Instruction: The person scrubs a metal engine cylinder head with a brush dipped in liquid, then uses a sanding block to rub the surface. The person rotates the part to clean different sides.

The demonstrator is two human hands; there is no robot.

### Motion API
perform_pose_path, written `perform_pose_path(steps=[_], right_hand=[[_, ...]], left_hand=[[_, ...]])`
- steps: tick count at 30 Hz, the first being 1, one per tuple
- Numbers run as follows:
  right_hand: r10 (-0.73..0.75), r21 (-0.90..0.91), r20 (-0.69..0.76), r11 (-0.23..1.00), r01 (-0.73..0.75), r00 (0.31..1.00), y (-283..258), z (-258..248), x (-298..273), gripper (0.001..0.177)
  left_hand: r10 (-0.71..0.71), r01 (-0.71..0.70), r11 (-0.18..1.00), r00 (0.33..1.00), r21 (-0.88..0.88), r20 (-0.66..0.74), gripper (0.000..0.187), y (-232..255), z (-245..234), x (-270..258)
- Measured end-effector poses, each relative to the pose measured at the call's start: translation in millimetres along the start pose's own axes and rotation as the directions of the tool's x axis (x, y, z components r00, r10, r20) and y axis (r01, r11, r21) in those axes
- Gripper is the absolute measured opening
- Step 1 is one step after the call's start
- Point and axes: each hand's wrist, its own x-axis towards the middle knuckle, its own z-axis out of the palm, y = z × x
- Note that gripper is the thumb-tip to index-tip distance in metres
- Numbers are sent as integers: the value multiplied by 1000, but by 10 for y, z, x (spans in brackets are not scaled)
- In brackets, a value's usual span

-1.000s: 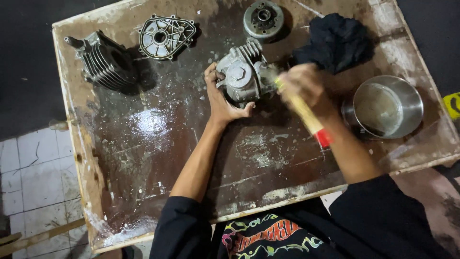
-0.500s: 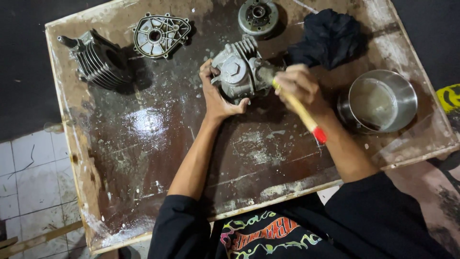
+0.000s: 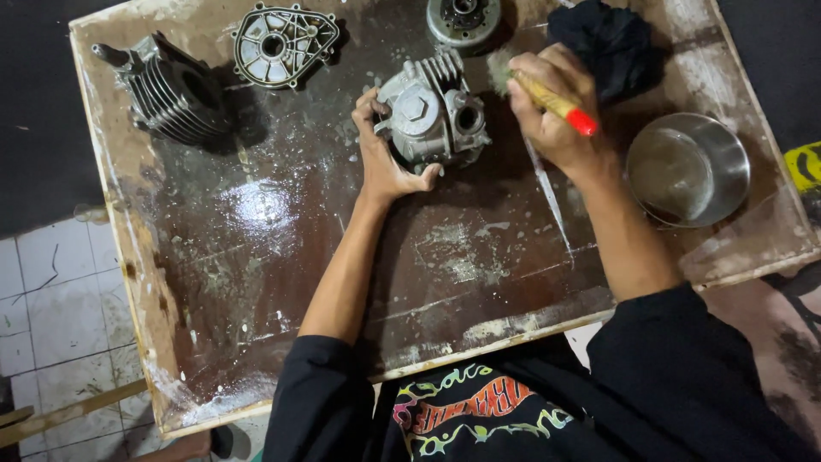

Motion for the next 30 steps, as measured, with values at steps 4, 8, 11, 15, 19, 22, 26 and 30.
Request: perform_pose_path(steps=[4, 8, 11, 15, 19, 22, 26, 30], right_hand=[[37, 575, -234, 811, 108, 972, 40, 469, -224, 6], [-304, 123, 193, 951, 285, 933, -4, 208, -64, 12], [-149, 18, 146, 989, 148, 978, 61, 88, -60, 12], [-266, -91, 26, 959, 268, 963, -306, 50, 120, 17], [-334, -60, 102, 938, 341, 937, -739, 165, 265, 23], [-361, -126, 151, 916, 380, 920, -630, 437, 98, 11], [-209, -302, 42, 930, 211, 977, -410, 354, 73, 14], [-202, -396, 82, 892, 218, 976, -461, 431, 21, 10]], left_hand=[[94, -93, 995, 995, 21, -23, 116, -99, 52, -11], [103, -102, 995, 994, 17, -44, 119, -74, 54, 21], [65, -64, 998, 997, 21, -47, 120, -35, 58, -17], [124, -123, 992, 990, 29, -61, 121, -14, 71, 16], [111, -113, 993, 992, -34, -59, 122, -59, 83, 27], [163, -163, 987, 984, -1, -68, 134, -45, 88, 24], [125, -127, 992, 989, -24, -79, 121, -103, 106, -12], [155, -150, 986, 986, 68, -67, 122, -95, 86, 6]])
